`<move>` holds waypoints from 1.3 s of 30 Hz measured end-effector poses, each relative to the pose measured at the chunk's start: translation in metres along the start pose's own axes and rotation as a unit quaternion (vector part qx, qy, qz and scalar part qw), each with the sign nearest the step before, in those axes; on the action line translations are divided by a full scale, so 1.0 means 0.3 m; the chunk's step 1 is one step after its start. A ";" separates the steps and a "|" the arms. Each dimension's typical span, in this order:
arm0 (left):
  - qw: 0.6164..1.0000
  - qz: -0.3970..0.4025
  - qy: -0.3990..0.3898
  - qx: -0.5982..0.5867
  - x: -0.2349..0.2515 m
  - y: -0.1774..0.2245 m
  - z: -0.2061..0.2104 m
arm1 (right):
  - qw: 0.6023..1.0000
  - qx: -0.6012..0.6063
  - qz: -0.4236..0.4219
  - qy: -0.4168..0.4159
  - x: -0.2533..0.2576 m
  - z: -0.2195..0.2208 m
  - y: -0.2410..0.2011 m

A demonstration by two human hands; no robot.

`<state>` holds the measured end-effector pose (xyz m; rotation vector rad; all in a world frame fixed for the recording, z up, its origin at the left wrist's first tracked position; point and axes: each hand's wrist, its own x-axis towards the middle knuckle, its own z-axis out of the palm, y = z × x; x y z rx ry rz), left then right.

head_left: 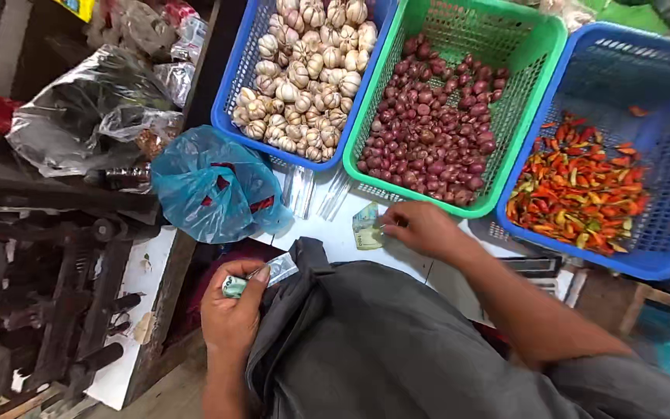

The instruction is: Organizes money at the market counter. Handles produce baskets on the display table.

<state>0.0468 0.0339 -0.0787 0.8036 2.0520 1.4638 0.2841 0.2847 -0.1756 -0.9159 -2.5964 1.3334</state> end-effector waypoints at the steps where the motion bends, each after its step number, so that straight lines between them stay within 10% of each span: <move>1: 1.000 0.004 -0.005 -0.005 0.002 -0.001 -0.007 | 0.997 -0.038 0.062 0.022 -0.013 0.089 0.003; 5: 0.999 0.021 -0.041 -0.010 0.006 -0.007 -0.045 | 0.973 -0.090 0.208 0.039 0.001 0.270 0.001; 11: 0.998 0.043 -0.044 -0.027 0.045 -0.012 -0.095 | 0.980 -0.060 0.180 0.059 0.051 0.251 -0.004; 20: 0.998 0.006 -0.015 -0.064 0.087 -0.059 -0.131 | 0.985 0.150 0.021 0.079 0.166 -0.118 -0.142; 27: 0.999 0.004 -0.033 -0.029 0.120 -0.050 -0.119 | 0.909 0.251 0.136 0.304 0.658 -0.448 -0.068; 34: 0.999 -0.019 -0.013 -0.027 0.144 -0.041 -0.108 | 0.866 0.315 0.187 0.342 1.083 -0.595 0.038; 39: 0.999 -0.016 -0.017 -0.031 0.156 -0.045 -0.106 | 0.863 0.353 0.168 0.321 1.074 -0.562 0.024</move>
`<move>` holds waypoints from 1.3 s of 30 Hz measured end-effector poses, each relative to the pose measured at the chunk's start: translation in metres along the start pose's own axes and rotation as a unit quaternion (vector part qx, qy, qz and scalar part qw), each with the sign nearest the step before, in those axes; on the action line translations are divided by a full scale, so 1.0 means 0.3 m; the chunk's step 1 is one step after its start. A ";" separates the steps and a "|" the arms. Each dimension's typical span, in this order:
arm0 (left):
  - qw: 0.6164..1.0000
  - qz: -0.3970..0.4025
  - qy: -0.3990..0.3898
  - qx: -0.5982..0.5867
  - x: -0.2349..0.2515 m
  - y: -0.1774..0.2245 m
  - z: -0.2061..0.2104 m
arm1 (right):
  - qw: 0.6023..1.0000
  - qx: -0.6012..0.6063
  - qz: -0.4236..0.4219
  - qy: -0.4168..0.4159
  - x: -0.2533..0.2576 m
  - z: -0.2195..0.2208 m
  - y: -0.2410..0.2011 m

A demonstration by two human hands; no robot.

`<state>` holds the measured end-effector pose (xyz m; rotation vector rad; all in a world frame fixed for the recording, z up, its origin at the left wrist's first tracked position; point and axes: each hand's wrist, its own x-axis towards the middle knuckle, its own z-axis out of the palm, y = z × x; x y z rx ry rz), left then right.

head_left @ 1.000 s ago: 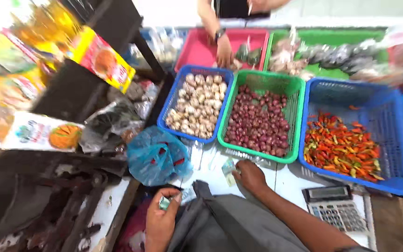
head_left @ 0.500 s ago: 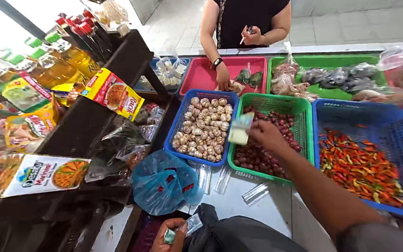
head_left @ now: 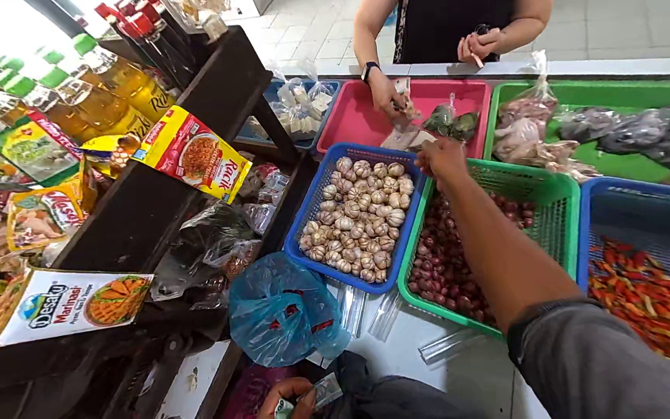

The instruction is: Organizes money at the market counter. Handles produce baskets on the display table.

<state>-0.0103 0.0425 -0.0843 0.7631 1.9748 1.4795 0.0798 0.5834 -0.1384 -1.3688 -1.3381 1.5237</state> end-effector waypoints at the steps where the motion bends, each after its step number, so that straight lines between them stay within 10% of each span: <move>1: 1.000 0.002 -0.005 0.001 0.001 0.000 0.000 | 0.999 -0.016 -0.020 -0.019 -0.052 -0.018 0.010; 8: 0.998 0.048 0.017 0.023 -0.020 -0.008 -0.005 | 0.961 -0.091 -0.091 -0.244 -0.665 -0.053 0.157; 16: 0.990 0.133 -0.001 0.042 -0.072 0.056 -0.052 | 0.806 -0.017 -0.151 -0.571 -1.232 0.127 0.171; 23: 0.970 0.233 -0.024 0.061 -0.083 0.067 -0.051 | 0.814 -0.049 -0.239 -0.527 -1.298 0.153 0.134; 32: 0.996 0.055 0.019 0.061 -0.109 0.083 -0.034 | 0.906 -0.009 -0.132 -0.403 -1.296 0.165 0.124; 39: 0.995 0.067 0.037 0.065 -0.117 0.063 -0.037 | 0.852 -0.056 -0.132 -0.503 -1.299 0.185 0.138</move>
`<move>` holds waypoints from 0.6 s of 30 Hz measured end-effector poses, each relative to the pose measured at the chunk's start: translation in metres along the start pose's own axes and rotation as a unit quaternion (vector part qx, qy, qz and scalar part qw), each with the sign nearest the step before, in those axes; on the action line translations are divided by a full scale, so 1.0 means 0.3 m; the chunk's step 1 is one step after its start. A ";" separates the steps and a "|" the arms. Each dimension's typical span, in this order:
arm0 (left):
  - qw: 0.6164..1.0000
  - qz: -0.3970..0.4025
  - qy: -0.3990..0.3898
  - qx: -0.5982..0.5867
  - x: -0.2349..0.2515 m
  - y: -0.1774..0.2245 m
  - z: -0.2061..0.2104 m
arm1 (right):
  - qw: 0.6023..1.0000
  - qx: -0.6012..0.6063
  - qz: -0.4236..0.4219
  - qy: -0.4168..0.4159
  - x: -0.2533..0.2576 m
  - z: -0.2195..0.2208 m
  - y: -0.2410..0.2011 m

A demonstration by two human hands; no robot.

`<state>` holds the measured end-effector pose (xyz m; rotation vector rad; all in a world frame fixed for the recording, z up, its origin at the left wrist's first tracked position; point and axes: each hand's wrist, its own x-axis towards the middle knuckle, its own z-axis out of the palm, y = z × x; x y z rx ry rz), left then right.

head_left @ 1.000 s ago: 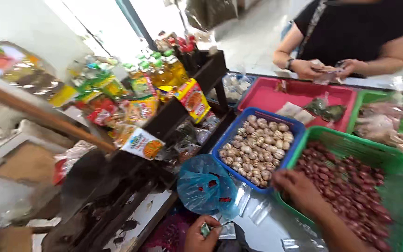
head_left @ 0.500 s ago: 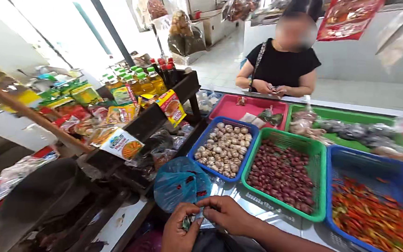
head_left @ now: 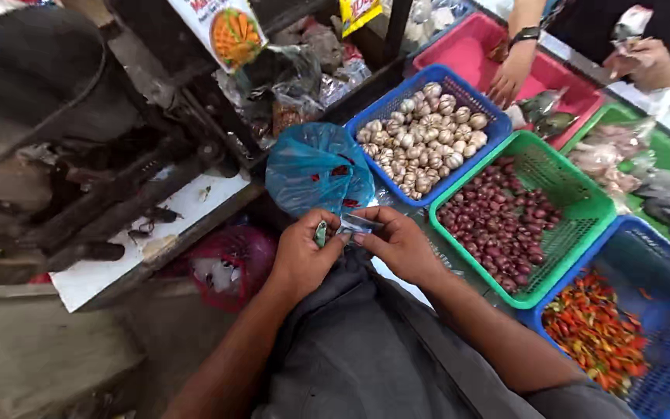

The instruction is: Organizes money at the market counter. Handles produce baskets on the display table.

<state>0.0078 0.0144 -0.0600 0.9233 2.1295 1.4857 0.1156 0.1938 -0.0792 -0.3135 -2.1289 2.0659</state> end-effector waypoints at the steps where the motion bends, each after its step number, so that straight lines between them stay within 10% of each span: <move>1: 1.000 0.008 -0.010 0.013 -0.004 -0.001 -0.011 | 1.000 -0.025 -0.013 -0.009 0.001 0.003 0.005; 9: 0.970 0.000 -0.216 0.113 -0.233 -0.038 -0.299 | 0.999 -0.043 -0.013 0.020 -0.011 -0.067 0.040; 18: 0.990 0.119 -0.056 0.053 -0.263 -0.070 -0.230 | 0.943 -0.133 -0.171 -0.253 -0.069 -0.019 -0.104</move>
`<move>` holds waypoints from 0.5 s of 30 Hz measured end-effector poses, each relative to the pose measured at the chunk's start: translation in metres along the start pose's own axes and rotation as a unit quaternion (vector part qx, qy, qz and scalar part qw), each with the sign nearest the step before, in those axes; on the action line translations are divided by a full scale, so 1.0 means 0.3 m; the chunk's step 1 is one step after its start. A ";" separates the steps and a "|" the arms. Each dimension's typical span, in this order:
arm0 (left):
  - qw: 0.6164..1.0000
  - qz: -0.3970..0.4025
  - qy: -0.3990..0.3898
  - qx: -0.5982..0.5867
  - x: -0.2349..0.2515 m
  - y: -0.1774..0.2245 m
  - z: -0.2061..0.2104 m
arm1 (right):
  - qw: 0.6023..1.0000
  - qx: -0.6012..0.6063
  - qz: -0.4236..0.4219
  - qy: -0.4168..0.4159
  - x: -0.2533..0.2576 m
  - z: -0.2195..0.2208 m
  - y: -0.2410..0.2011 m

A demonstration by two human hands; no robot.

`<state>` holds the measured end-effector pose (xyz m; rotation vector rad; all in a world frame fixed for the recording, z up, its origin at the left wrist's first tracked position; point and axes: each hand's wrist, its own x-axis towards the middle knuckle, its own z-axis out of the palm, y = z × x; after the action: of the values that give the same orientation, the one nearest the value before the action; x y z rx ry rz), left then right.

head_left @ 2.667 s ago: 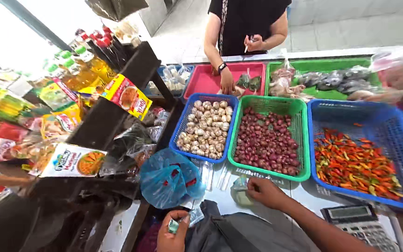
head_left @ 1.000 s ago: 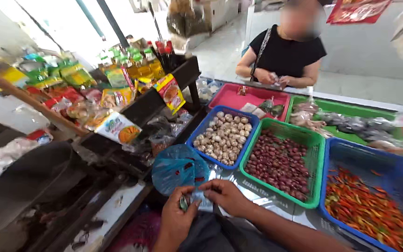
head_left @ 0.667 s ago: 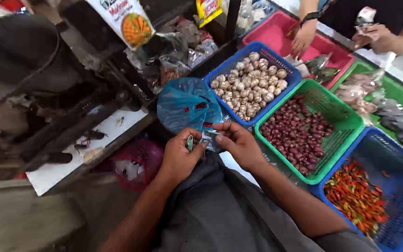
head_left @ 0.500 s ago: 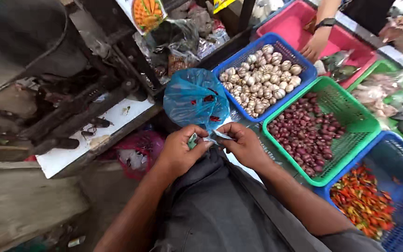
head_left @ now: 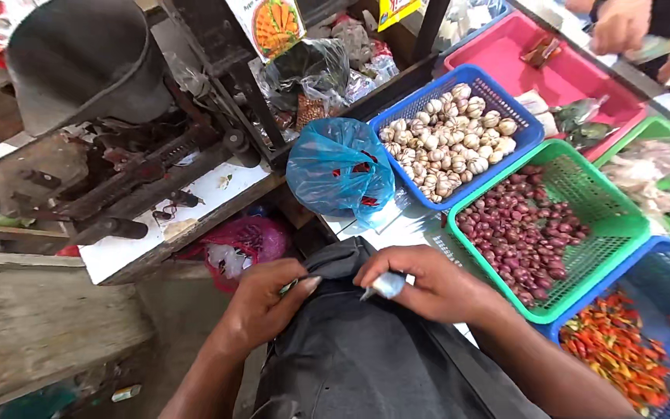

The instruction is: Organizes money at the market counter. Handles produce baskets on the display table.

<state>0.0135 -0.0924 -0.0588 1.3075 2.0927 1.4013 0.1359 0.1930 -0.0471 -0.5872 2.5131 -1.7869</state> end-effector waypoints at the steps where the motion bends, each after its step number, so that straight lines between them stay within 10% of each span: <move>1: 1.000 0.014 0.006 -0.001 0.026 0.019 -0.005 | 0.999 -0.039 -0.028 -0.020 0.007 0.008 -0.046; 15: 0.978 0.161 -0.032 0.132 0.245 0.335 -0.139 | 0.906 -0.412 -0.048 -0.086 0.082 0.042 -0.342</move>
<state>-0.0018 -0.0457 0.0630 1.8406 2.1524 1.2030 0.1463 0.1451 0.0474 -0.8276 3.0530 -0.5451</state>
